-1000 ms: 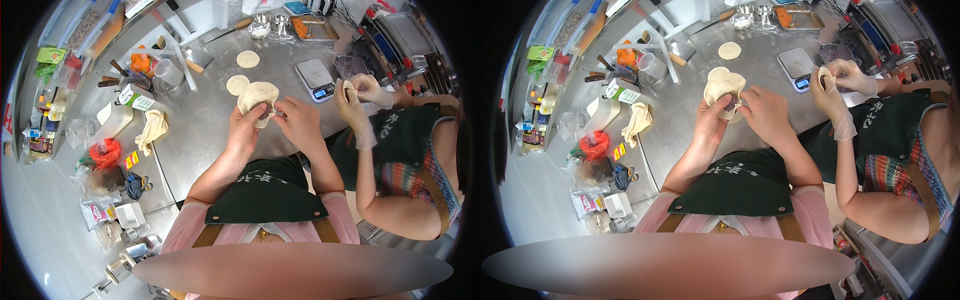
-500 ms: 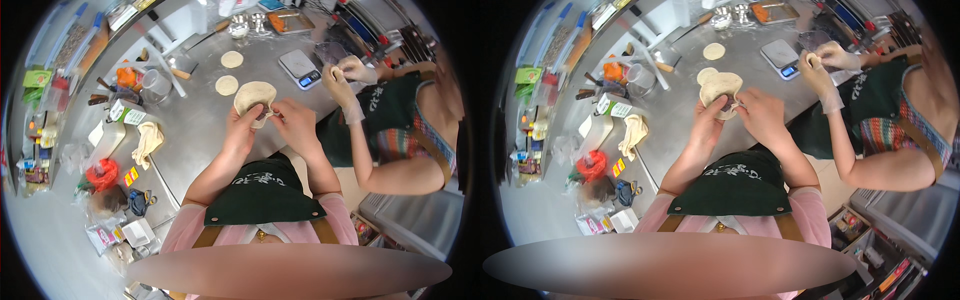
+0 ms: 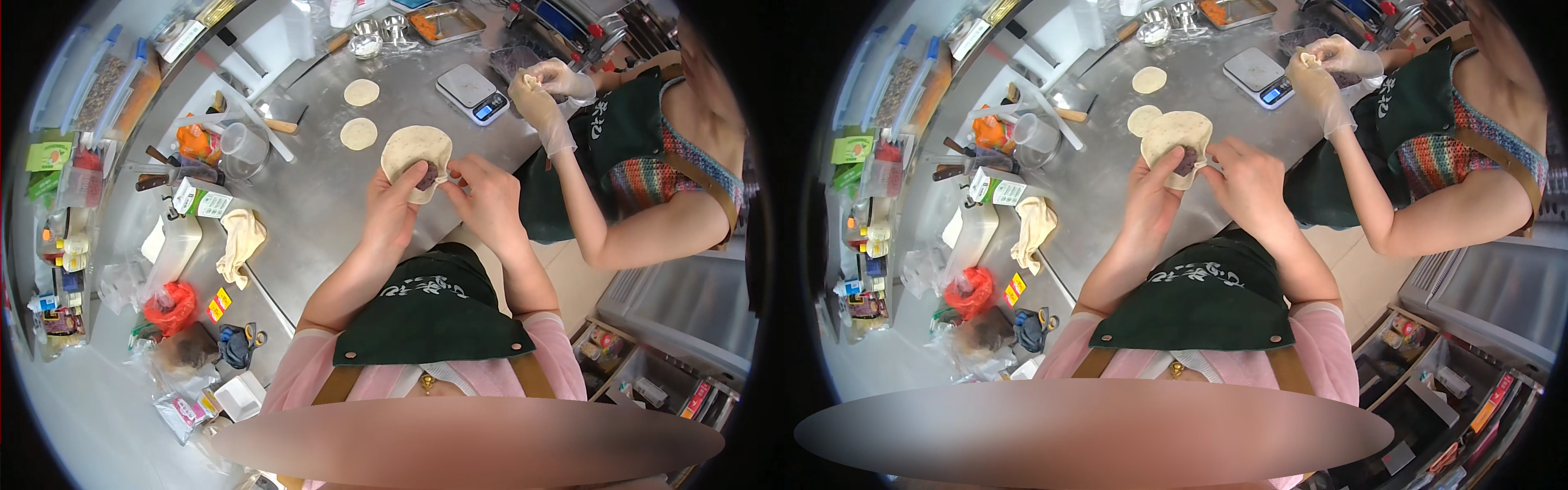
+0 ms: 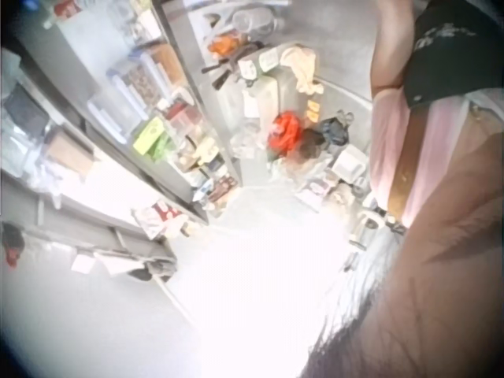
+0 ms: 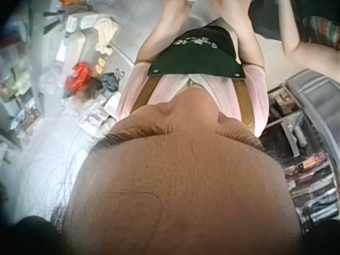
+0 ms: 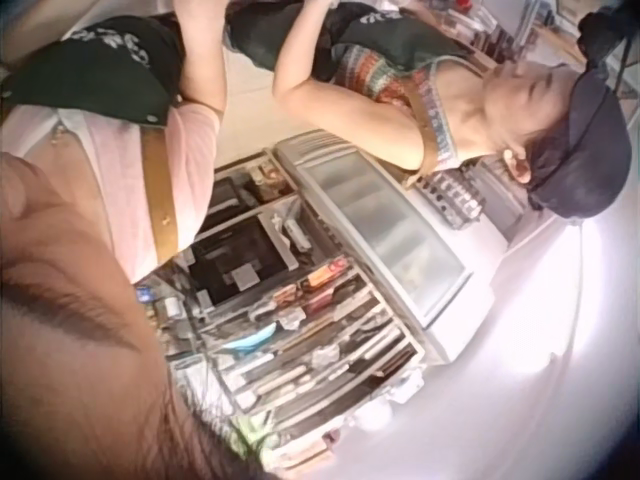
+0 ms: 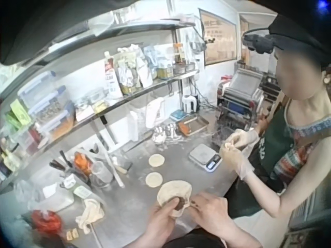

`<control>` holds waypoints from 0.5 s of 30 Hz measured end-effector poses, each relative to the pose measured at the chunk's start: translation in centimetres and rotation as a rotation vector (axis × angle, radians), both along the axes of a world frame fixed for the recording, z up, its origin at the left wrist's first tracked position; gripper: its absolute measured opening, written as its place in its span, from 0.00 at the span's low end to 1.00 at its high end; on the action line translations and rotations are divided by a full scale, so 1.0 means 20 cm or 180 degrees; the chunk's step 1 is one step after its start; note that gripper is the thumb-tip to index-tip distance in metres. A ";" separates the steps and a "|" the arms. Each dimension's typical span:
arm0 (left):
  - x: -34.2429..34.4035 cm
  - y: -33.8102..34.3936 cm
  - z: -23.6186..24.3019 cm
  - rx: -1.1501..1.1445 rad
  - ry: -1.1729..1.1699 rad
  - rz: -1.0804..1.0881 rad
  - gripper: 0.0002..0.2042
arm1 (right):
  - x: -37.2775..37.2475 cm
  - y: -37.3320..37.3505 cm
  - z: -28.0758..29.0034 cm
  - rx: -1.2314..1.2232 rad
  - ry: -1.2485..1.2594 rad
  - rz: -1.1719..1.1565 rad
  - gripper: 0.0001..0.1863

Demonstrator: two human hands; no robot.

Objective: Preparing dough rounds and filling them with red bean paste at a bakery station.

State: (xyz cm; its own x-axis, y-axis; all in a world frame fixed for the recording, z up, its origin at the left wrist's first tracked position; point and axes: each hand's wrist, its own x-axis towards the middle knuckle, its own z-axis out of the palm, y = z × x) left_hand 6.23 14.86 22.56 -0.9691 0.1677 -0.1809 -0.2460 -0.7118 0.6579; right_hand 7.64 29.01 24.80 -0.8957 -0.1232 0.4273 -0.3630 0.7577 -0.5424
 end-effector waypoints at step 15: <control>0.05 -0.09 -0.01 -0.0047 0.0100 0.0068 0.12 | 0.03 -0.09 0.02 0.0053 0.0039 0.0216 0.11</control>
